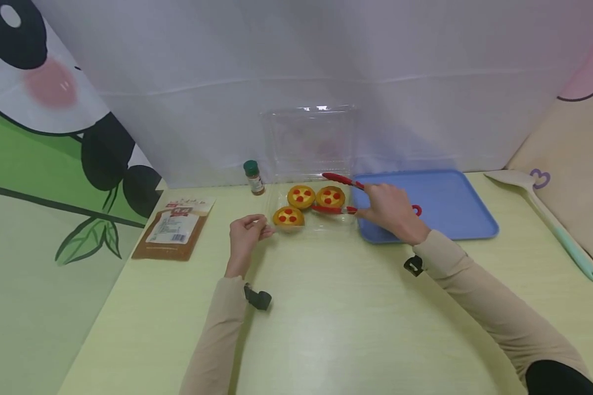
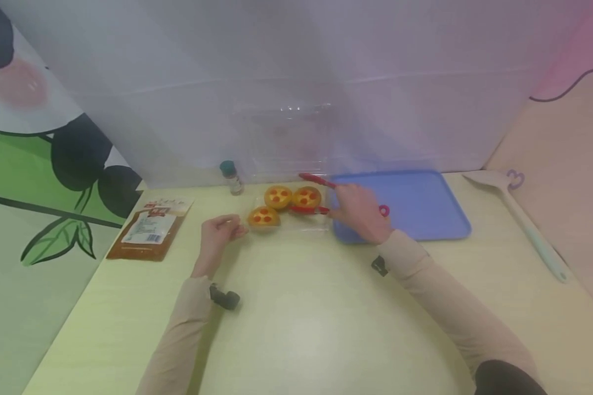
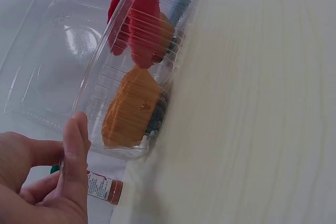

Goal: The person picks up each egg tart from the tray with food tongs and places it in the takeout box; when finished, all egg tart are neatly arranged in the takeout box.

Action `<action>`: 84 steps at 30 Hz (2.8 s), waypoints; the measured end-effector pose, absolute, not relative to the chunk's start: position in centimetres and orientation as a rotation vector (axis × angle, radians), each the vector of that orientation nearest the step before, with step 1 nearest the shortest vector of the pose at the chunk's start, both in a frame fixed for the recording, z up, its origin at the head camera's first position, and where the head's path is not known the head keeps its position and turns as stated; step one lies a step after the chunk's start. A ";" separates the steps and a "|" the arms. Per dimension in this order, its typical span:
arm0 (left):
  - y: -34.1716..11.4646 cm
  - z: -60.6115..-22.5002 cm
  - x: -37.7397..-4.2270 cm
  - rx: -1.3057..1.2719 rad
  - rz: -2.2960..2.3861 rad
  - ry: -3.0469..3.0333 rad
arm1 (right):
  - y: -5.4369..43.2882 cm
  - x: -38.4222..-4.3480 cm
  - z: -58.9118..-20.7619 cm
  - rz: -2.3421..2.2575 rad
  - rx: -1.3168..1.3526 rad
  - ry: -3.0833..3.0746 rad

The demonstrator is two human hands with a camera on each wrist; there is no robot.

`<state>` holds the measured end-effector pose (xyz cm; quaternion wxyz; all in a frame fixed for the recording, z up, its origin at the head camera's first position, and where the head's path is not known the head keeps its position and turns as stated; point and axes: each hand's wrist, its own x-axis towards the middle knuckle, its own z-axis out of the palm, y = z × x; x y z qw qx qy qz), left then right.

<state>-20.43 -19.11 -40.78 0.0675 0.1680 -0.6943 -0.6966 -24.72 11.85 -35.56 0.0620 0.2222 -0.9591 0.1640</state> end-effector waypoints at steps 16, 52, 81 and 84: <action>-19.1 -41.0 -20.5 0.490 -2.093 -2.076 | 15.7 -24.4 -36.2 1.042 0.484 -2.974; -19.2 -41.2 -20.6 0.518 -2.107 -2.063 | 26.0 -19.3 -37.6 1.123 0.256 -3.035; -19.0 -41.0 -20.7 0.574 -2.081 -2.106 | 27.3 -17.8 -39.7 1.002 0.227 -3.047; -19.0 -41.0 -20.7 0.586 -2.076 -2.112 | 27.1 -17.7 -39.6 0.984 0.241 -3.044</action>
